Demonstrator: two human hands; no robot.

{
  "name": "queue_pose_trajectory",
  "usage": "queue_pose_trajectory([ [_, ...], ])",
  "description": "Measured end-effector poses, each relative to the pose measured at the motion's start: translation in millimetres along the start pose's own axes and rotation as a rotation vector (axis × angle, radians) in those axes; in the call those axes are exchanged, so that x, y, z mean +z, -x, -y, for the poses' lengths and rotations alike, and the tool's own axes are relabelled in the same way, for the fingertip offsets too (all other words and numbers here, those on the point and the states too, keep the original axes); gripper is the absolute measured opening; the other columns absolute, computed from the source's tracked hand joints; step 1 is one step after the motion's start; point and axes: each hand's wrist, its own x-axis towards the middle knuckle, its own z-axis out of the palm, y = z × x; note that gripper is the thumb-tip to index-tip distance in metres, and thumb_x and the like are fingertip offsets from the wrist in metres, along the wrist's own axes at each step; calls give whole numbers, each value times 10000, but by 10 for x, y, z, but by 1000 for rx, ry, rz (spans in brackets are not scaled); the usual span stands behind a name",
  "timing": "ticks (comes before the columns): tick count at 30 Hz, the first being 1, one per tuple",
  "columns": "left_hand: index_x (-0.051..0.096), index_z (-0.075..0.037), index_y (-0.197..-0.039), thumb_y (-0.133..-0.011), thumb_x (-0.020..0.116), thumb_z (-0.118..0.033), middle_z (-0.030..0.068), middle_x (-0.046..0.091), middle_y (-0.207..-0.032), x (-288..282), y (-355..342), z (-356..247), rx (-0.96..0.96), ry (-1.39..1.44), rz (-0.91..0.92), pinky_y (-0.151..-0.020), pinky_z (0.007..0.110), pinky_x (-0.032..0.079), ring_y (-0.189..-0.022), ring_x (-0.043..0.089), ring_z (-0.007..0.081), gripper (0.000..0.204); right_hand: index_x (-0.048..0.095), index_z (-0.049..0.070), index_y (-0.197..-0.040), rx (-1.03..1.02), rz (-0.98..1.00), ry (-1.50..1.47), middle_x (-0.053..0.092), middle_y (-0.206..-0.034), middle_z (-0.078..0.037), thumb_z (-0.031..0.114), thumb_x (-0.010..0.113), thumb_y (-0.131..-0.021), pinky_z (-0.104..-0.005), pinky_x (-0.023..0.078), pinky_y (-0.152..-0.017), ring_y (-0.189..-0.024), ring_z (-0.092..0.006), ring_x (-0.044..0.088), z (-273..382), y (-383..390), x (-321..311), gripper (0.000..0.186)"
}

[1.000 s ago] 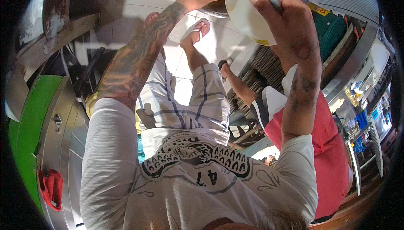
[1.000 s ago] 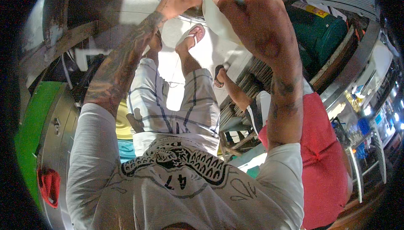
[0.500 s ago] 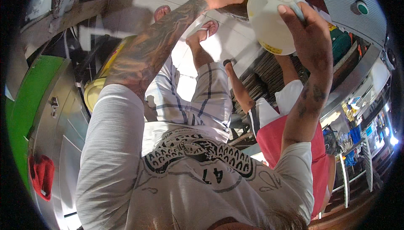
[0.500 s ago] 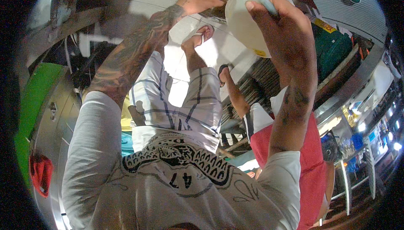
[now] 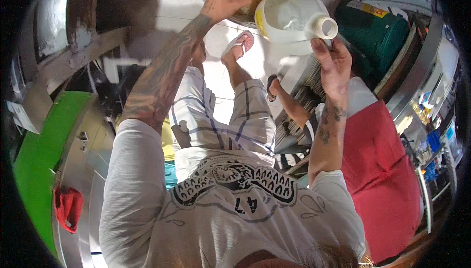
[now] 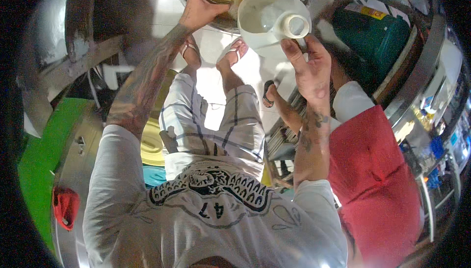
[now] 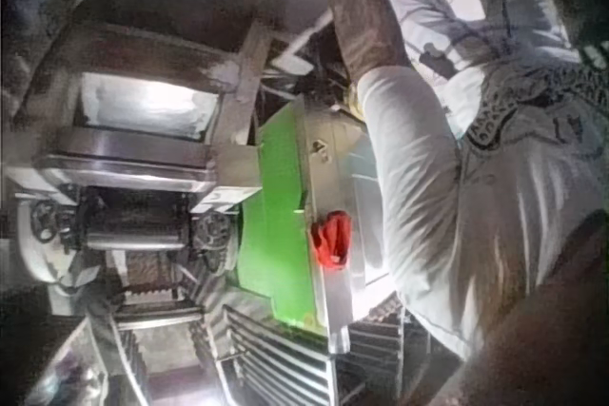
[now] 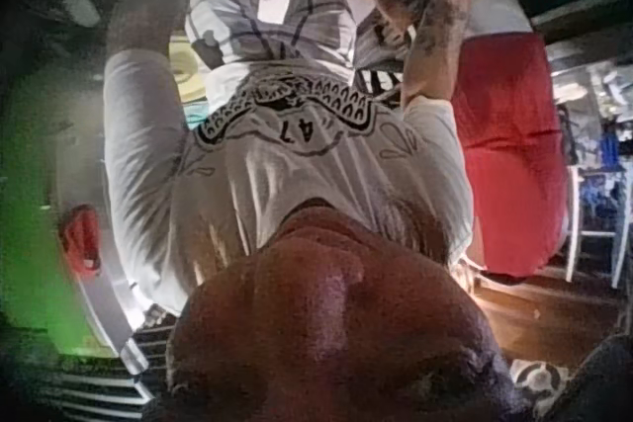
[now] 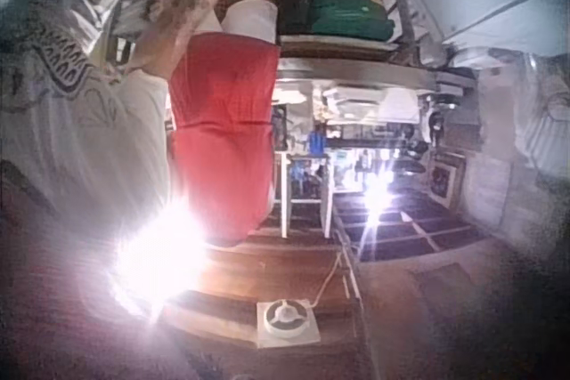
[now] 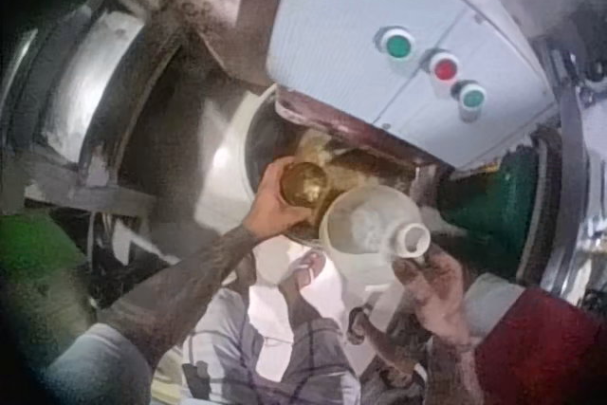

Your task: The person adds liquid ingredients to a large mixer, weighs dry ingredients in a bucket, pours them into the mixer, then portions and weighs pieces of dough by hand on a digital scale.

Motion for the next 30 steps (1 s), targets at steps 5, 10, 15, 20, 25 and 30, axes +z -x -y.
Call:
queue_pose_trajectory([
  [5, 466, -219, -1381, -715, 832, -276, 195, 486, -1287, -1, -139, -157, -231, -736, 189, -1016, 492, 456, -1180, 560, 434, 762, 675, 17, -1050, 45, -70, -27, 668, -947, 4, 213, 724, -911, -254, 454, -804, -872, -83, 569, -153, 152, 15, 245],
  [10, 481, -312, -1404, -896, 609, -215, 125, 519, -1279, -87, -320, 250, -153, -1368, 328, -878, 599, 403, -950, 694, 328, 533, 628, 13, -985, 66, -71, -175, 635, -880, 13, 179, 704, -925, -232, 464, -738, -820, -60, 556, 65, 398, 180, 192],
  [15, 542, -299, -1360, -959, 524, -212, 75, 521, -1298, 8, -362, -359, -19, -1763, 501, -883, 493, 357, -840, 683, 231, 411, 602, 12, -981, 81, -23, -204, 604, -897, 0, 171, 701, -923, -241, 473, -745, -814, -76, 564, 165, 649, 59, 196],
  [20, 498, -266, -1409, -958, 524, -263, 126, 411, -1487, -142, -301, -1278, 315, -1982, 594, -1056, 548, 285, -977, 676, 229, 452, 558, 42, -966, 99, 83, -343, 544, -914, 8, 136, 680, -908, -242, 447, -741, -831, -84, 532, 338, 972, -25, 165],
  [25, 439, -196, -1427, -955, 500, -218, 110, 408, -1435, -444, -145, -2295, 405, -1956, 696, -1066, 474, 310, -1012, 650, 175, 476, 564, 73, -987, 32, 147, -426, 548, -882, 21, 139, 678, -899, -240, 416, -701, -793, -83, 507, 811, 1351, -231, 159],
  [30, 460, -145, -1406, -776, 778, -177, 196, 427, -1406, -557, 20, -3262, -144, -1142, 141, -1042, 495, 354, -1070, 632, 262, 706, 589, 46, -1000, 58, 192, -568, 590, -872, 20, 119, 682, -885, -257, 409, -666, -751, -91, 545, 1779, 1870, -825, 166],
])
